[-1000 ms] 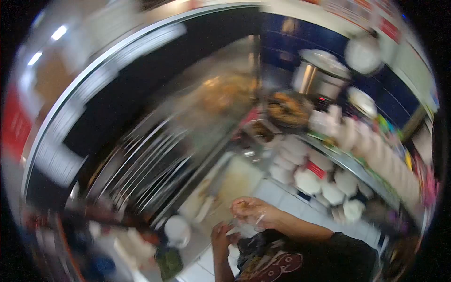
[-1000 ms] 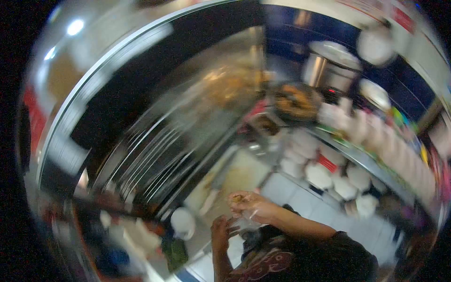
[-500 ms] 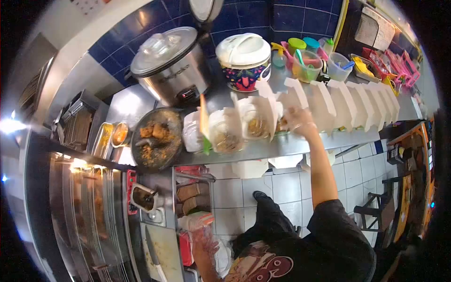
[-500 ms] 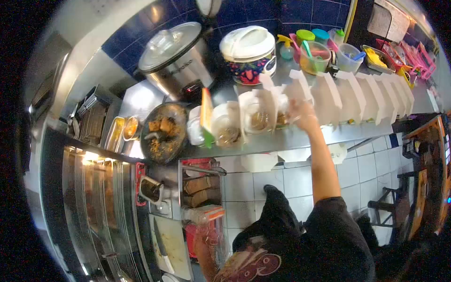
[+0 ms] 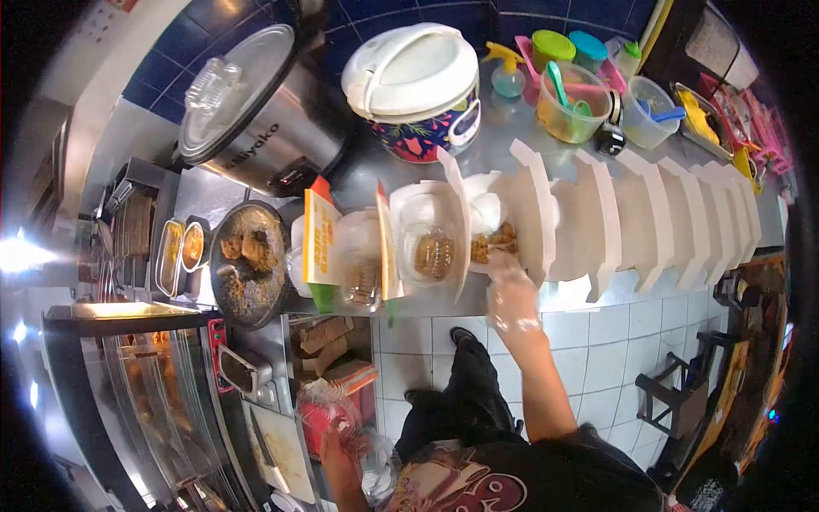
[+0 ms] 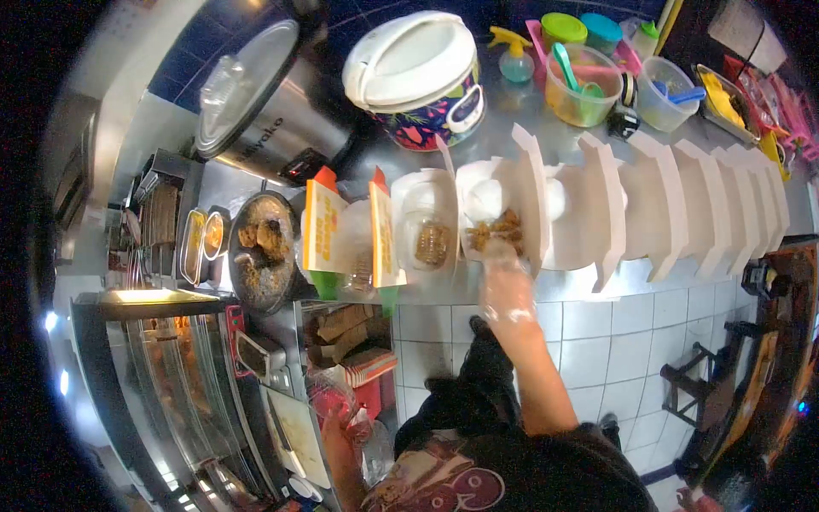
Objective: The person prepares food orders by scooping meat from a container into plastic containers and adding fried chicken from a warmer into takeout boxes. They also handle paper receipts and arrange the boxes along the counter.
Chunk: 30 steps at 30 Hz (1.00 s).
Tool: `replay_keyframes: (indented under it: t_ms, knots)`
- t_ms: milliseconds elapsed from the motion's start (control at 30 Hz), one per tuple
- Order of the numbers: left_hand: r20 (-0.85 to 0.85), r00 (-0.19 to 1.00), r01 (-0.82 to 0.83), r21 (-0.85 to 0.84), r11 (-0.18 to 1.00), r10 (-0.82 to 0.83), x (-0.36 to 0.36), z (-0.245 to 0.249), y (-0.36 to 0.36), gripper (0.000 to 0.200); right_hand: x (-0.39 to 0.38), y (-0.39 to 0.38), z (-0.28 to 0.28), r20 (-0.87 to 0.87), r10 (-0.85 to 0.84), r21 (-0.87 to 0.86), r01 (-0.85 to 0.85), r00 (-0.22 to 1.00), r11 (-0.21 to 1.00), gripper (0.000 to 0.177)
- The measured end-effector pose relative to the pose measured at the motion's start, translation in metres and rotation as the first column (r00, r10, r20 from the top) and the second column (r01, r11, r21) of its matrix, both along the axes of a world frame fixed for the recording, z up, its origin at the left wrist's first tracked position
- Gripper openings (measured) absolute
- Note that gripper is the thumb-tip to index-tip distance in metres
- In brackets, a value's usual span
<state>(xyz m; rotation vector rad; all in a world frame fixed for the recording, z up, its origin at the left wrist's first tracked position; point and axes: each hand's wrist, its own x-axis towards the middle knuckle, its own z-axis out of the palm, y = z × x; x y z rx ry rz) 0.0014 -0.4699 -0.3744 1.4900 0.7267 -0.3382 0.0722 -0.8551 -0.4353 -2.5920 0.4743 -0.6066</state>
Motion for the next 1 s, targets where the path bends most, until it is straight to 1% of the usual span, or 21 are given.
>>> replay_keyframes:
  t_ms: [67, 100, 133, 167, 233, 267, 333, 400, 467, 533, 600, 633, 667, 700, 733, 800, 833, 867, 933, 967, 1000]
  knots:
    - [-0.017, 1.0, -0.007, 0.0, 1.0, 0.007, 0.007, 0.003, -0.014, 0.043, 0.029, -0.009, -0.012, 0.013, -0.018, -0.073, 0.019, 1.0, 0.997, 0.031]
    - [-0.014, 0.999, 0.03, -0.02, 0.999, -0.03, 0.011, 0.006, -0.024, 0.043, 0.048, -0.017, -0.024, -0.301, -0.012, -0.036, 0.002, 0.954, 0.999, 0.03]
    - [-0.009, 0.998, 0.068, -0.041, 0.997, -0.068, 0.013, 0.008, -0.029, 0.043, 0.059, -0.024, -0.029, -0.582, 0.008, 0.009, -0.004, 0.813, 1.0, 0.03]
    - [-0.012, 0.997, 0.075, -0.035, 0.997, -0.075, 0.012, 0.007, -0.034, 0.043, 0.063, -0.029, -0.032, -0.584, 0.006, 0.015, 0.003, 0.811, 1.0, 0.03]
    - [-0.018, 1.0, 0.023, 0.026, 0.999, -0.022, 0.014, 0.003, -0.04, 0.044, 0.071, -0.036, -0.028, -0.554, -0.022, 0.26, 0.198, 0.832, 0.945, 0.032]
    - [-0.019, 1.0, 0.015, 0.029, 0.999, -0.014, 0.016, 0.005, -0.041, 0.044, 0.064, -0.034, -0.024, -0.554, -0.014, 0.262, 0.191, 0.832, 0.946, 0.032]
    - [-0.085, 0.996, 0.026, 0.044, 0.999, -0.023, 0.015, 0.009, -0.043, 0.046, 0.032, -0.025, -0.002, -0.132, -0.082, -0.077, 0.072, 0.988, 0.994, 0.029]
    - [-0.098, 0.995, 0.003, 0.043, 0.999, 0.001, 0.011, 0.007, -0.038, 0.046, 0.011, -0.03, 0.037, 0.067, 0.002, 0.138, -0.011, 0.998, 0.99, 0.03]
    - [-0.091, 0.996, -0.014, 0.037, 0.999, 0.017, 0.013, 0.004, -0.031, 0.047, -0.015, -0.024, 0.066, 0.042, 0.039, -0.042, -0.038, 0.998, 0.998, 0.029]
    - [-0.116, 0.992, -0.047, 0.091, 0.995, 0.058, 0.008, 0.0, -0.02, 0.051, -0.036, -0.026, 0.067, -0.129, 0.298, 0.174, -0.274, 0.946, 0.946, 0.023]
    - [-0.137, 0.987, -0.079, 0.079, 0.994, 0.09, 0.002, -0.012, -0.007, 0.052, -0.051, -0.02, 0.072, -0.221, 0.583, 0.535, -0.403, 0.782, 0.743, 0.019]
    - [-0.156, 0.981, -0.105, 0.07, 0.992, 0.115, -0.002, -0.02, -0.001, 0.053, -0.057, -0.014, 0.072, -0.227, 0.582, 0.533, -0.4, 0.781, 0.745, 0.019]
    - [-0.158, 0.981, -0.104, 0.066, 0.992, 0.113, -0.005, -0.028, 0.005, 0.053, -0.061, -0.005, 0.072, -0.365, 0.62, 0.646, -0.29, 0.695, 0.706, 0.022]
    - [-0.185, 0.971, -0.162, -0.032, 0.986, 0.153, -0.006, -0.033, 0.007, 0.053, -0.063, 0.001, 0.07, -0.475, 0.66, 0.729, -0.16, 0.582, 0.666, 0.027]
    - [-0.212, 0.958, -0.222, -0.128, 0.967, 0.192, -0.006, -0.036, 0.011, 0.053, -0.061, 0.006, 0.064, -0.473, 0.66, 0.727, -0.165, 0.584, 0.667, 0.027]
    - [-0.164, 0.978, -0.145, -0.111, 0.983, 0.126, -0.013, -0.036, 0.014, 0.053, -0.057, 0.02, 0.047, -0.383, 0.79, 0.607, -0.515, 0.478, 0.606, 0.034]
    - [-0.124, 0.991, -0.065, -0.092, 0.994, 0.053, -0.015, -0.034, 0.016, 0.052, -0.035, 0.031, 0.049, -0.284, 0.893, 0.774, -0.467, 0.349, 0.428, 0.034]
    - [-0.12, 0.992, -0.062, -0.098, 0.993, 0.05, -0.019, -0.04, 0.026, 0.052, -0.032, 0.047, 0.032, -0.287, 0.891, 0.769, -0.469, 0.352, 0.434, 0.034]
    - [-0.204, 0.955, -0.269, -0.288, 0.919, 0.215, -0.032, -0.062, 0.047, 0.048, -0.03, 0.077, -0.01, -0.29, 0.821, 0.75, -0.415, 0.492, 0.514, 0.033]
    - [-0.176, 0.962, -0.253, -0.266, 0.93, 0.211, -0.039, -0.066, 0.05, 0.046, -0.025, 0.089, -0.003, -0.293, 0.814, 0.738, -0.423, 0.502, 0.527, 0.033]
    - [-0.166, 0.967, -0.235, -0.281, 0.931, 0.194, -0.047, -0.063, 0.052, 0.046, -0.021, 0.103, 0.005, -0.488, 0.783, 0.65, -0.438, 0.387, 0.621, 0.032]
